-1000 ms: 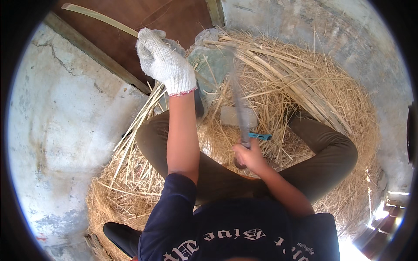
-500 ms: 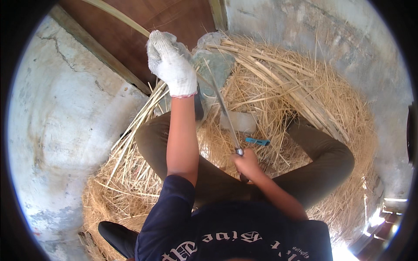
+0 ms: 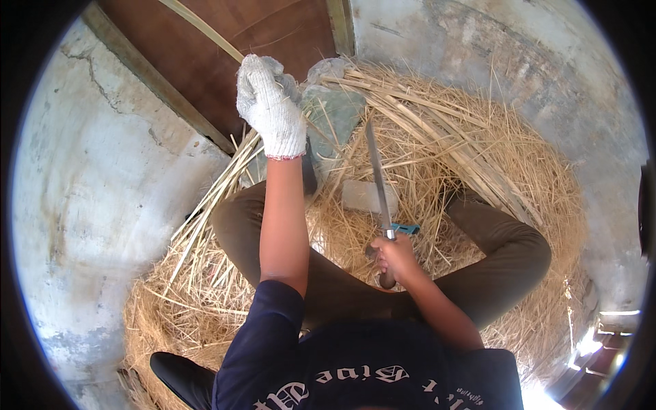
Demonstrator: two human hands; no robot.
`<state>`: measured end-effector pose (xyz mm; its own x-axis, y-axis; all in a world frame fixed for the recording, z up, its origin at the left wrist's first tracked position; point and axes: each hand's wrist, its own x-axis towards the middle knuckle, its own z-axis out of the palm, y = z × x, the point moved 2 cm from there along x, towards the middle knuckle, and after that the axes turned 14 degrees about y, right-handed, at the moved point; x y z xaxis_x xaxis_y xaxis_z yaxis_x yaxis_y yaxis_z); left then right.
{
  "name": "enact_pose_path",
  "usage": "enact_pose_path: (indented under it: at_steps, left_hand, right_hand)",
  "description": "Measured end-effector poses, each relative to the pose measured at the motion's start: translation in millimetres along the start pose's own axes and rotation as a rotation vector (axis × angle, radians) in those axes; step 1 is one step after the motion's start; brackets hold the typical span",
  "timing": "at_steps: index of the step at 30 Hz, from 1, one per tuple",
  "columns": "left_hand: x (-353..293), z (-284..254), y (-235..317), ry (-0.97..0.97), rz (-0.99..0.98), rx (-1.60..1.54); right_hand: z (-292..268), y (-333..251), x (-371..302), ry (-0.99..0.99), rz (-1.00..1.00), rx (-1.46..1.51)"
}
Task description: The person sits cross-legged on a straw-covered floor and uses a large knife to split long bamboo sticks into thin strips. They hold the bamboo with a gloved left hand and repeatedly strike it with the knife in their right hand to separate the fibers.
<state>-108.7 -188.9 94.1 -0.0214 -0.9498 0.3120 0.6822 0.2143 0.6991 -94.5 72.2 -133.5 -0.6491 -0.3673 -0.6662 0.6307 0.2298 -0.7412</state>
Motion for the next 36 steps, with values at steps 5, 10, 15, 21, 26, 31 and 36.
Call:
enact_pose_path:
  at_steps: [5, 10, 15, 21, 26, 31, 36]
  left_hand:
    - [-8.2, 5.9, -4.6, -0.054, 0.008, -0.052]
    - [-5.0, 1.2, -3.5, -0.06, -0.008, -0.048]
    - [2.9, -8.5, -1.4, -0.034, -0.012, -0.021]
    - [-15.1, 7.5, 1.3, 0.105, 0.031, -0.013]
    - [-8.6, 2.2, 1.9, 0.082, 0.019, -0.024]
    - [-20.0, 15.0, 2.1, 0.128, 0.026, 0.0]
    - [-9.9, 6.5, -1.1, 0.055, 0.015, -0.065]
  right_hand:
    - [8.3, 1.9, -3.9, 0.013, -0.395, 0.106]
    - [13.8, 27.9, 17.8, -0.082, -0.173, -0.287]
    - [9.4, 7.3, 3.9, 0.098, -0.406, -0.101]
    - [15.6, 21.2, 7.0, -0.05, -0.215, -0.246]
    - [10.4, -3.0, -20.1, 0.047, -0.462, -0.356]
    - [13.8, 12.7, -1.7, 0.139, -0.68, -0.207]
    - [12.3, 10.9, 2.3, 0.118, -0.451, -0.561]
